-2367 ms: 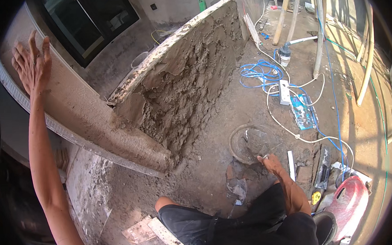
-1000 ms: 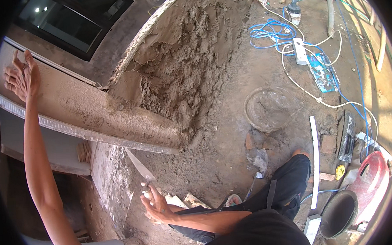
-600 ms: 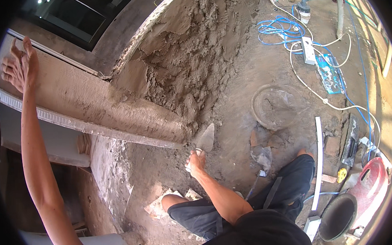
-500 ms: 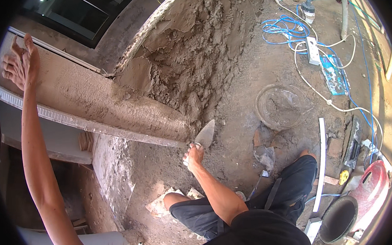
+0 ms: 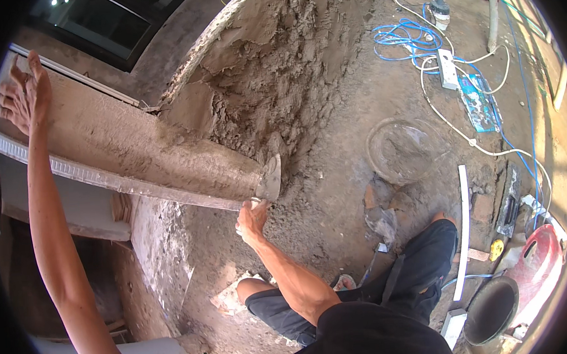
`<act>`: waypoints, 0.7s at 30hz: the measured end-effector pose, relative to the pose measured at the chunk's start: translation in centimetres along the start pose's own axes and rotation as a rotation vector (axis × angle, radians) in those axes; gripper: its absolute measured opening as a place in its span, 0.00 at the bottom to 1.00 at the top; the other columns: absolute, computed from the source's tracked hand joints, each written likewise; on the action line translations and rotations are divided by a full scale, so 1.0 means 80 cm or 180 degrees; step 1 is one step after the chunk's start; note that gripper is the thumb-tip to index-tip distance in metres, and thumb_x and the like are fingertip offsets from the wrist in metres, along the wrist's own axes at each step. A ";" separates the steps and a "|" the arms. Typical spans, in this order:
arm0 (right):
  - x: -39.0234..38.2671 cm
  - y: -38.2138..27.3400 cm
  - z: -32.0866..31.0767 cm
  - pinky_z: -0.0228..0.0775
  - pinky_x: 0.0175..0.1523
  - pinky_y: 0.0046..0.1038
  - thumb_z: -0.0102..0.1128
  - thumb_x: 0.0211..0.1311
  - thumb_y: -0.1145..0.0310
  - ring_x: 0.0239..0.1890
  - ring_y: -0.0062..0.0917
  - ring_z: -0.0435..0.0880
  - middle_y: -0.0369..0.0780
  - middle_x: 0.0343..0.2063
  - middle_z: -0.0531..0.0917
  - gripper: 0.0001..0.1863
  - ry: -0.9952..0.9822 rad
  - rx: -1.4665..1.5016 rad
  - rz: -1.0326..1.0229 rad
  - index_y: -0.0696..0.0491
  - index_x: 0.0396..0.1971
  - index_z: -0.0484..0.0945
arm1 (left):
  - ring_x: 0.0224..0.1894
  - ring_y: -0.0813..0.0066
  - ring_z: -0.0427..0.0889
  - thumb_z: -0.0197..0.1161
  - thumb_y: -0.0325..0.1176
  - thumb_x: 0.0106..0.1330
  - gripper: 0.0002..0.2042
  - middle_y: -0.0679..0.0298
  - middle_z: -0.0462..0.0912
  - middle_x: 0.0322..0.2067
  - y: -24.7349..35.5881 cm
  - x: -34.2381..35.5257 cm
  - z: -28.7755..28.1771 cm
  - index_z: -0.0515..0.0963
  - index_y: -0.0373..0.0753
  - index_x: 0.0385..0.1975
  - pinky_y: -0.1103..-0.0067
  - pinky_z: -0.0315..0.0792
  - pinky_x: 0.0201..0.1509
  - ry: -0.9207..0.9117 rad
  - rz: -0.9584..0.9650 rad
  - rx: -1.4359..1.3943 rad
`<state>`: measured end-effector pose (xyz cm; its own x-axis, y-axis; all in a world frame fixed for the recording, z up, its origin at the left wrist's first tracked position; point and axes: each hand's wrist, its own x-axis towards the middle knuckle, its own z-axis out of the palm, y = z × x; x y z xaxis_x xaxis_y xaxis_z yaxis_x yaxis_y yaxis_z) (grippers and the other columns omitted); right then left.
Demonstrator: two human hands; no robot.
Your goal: The person applies mortar to a low concrete wall using a trowel, taking mortar from a bucket and smoothing it against the wall surface while using a straight edge to align the plaster.
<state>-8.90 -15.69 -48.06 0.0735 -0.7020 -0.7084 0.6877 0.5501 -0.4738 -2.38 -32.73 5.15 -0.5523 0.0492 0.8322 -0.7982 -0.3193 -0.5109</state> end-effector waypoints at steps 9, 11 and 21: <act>-0.072 -0.043 -0.025 0.61 0.13 0.25 0.55 0.69 0.65 0.14 0.18 0.67 0.34 0.22 0.69 0.14 -0.1266 0.0412 -0.0008 0.50 0.47 0.63 | 0.78 0.50 0.45 0.29 0.73 0.70 0.36 0.47 0.54 0.73 0.009 0.002 0.003 0.54 0.63 0.74 0.54 0.33 0.77 0.0057 -0.0059 -0.0045; -0.093 -0.081 -0.039 0.59 0.13 0.24 0.57 0.68 0.63 0.15 0.17 0.66 0.34 0.22 0.68 0.13 -0.1784 0.0931 0.0560 0.48 0.46 0.65 | 0.78 0.51 0.45 0.29 0.72 0.71 0.36 0.47 0.54 0.73 0.001 0.001 0.000 0.54 0.63 0.74 0.54 0.33 0.77 0.0090 0.0024 -0.0044; 0.023 -0.184 -0.155 0.65 0.22 0.19 0.55 0.68 0.74 0.23 0.16 0.73 0.36 0.32 0.75 0.29 0.0511 0.1196 -0.2018 0.47 0.67 0.58 | 0.77 0.51 0.46 0.29 0.72 0.71 0.36 0.49 0.55 0.73 -0.006 -0.010 -0.002 0.54 0.62 0.74 0.55 0.34 0.76 0.0046 0.0076 0.0024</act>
<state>-27.85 -19.50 -48.85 -0.5048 -0.7425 -0.4404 0.7653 -0.1489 -0.6262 -1.56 -32.45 4.69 -0.5746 0.0550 0.8166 -0.7829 -0.3275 -0.5289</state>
